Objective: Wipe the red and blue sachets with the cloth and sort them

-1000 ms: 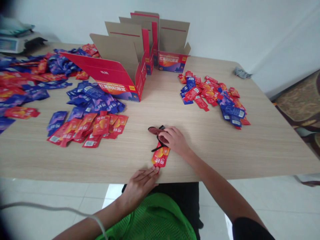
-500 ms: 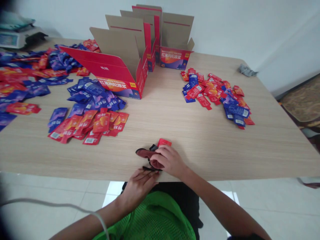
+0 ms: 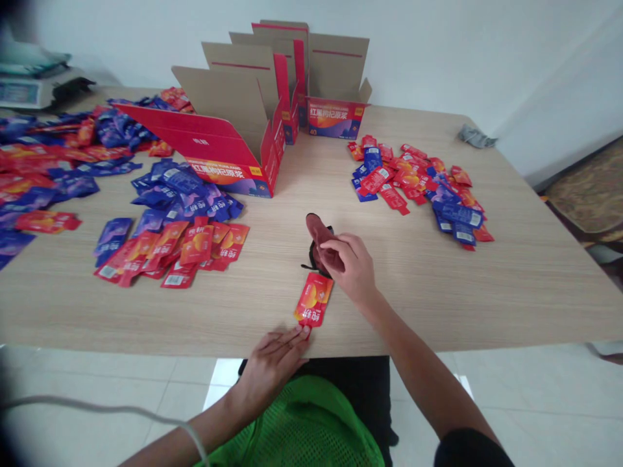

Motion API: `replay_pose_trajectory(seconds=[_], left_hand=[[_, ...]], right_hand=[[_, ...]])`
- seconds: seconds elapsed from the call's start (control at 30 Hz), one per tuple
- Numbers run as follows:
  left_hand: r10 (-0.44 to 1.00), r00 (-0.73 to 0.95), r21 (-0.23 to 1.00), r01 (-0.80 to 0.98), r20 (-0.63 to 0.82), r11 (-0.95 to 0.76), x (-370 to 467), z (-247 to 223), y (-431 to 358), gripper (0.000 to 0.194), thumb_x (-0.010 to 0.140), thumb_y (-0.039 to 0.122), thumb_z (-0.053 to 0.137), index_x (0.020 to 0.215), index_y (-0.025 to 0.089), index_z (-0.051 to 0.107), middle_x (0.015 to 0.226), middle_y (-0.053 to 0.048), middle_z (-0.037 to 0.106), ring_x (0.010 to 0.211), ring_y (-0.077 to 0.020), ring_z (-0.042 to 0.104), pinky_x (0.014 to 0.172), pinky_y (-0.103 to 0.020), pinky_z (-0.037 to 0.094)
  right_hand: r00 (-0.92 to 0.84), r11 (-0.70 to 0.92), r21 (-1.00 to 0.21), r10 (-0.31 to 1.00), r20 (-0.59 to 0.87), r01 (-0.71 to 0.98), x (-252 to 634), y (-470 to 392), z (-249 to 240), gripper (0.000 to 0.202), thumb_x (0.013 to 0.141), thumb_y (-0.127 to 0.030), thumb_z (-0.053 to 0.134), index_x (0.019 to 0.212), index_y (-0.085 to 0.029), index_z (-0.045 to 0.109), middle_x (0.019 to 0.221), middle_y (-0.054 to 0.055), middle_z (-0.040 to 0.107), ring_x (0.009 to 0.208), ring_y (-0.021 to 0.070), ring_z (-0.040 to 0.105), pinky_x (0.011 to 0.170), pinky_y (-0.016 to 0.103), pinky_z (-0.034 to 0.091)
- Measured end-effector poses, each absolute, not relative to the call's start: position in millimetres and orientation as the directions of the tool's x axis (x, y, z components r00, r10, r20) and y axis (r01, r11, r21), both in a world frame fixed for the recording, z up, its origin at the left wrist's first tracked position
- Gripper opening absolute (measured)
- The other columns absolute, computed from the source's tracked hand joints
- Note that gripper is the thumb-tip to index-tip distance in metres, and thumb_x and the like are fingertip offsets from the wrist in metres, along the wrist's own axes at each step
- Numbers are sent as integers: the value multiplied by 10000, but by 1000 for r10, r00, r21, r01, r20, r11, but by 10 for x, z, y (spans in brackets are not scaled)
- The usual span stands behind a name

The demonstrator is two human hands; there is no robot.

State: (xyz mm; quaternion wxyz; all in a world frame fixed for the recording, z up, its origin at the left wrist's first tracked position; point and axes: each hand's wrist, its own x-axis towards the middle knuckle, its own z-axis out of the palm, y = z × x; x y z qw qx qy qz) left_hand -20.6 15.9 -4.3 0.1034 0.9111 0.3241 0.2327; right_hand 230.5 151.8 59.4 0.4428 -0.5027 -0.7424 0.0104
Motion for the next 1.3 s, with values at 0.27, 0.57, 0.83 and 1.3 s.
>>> replay_pose_trajectory(seconds=[0.27,0.57,0.83,1.3], left_hand=[[671,653,399,544,351,-738,-181,-51,136,264,1097,253,522,1300,176,672,1081,-64,795,1008,-198,758,1018,-361,535],[639,683,333,546,353,-768,-195,-51,147,302,1108,263,509,1378,184,617,1418,-82,680,1337,-188,627,1085,-335,491],[652,700,302,580,291,-757,-178,155,170,405,1069,479,559,1352,202,646,1437,-105,664,1367,-246,599,1154,-422,447],[581,688,-15,651,435,-759,-145,-187,46,379,1036,344,619,1412,306,643,1544,4,577,1235,-185,651,1002,-296,550]], right_hand=[[-545,701,-439,713,442,562,1950,741,269,135,956,-235,699,1083,-279,701,1061,41,709,1103,234,641,996,400,570],[-488,639,-288,748,450,714,2257,1595,258,128,984,-238,663,1106,-255,698,1088,68,700,1080,247,623,990,418,546],[138,332,-523,730,670,785,2599,1501,593,187,977,-396,678,1088,-246,699,1070,81,693,1004,260,662,921,429,545],[697,-423,-792,718,4,440,3019,516,215,607,652,-801,736,1012,-312,721,1127,119,754,1099,516,655,921,664,484]])
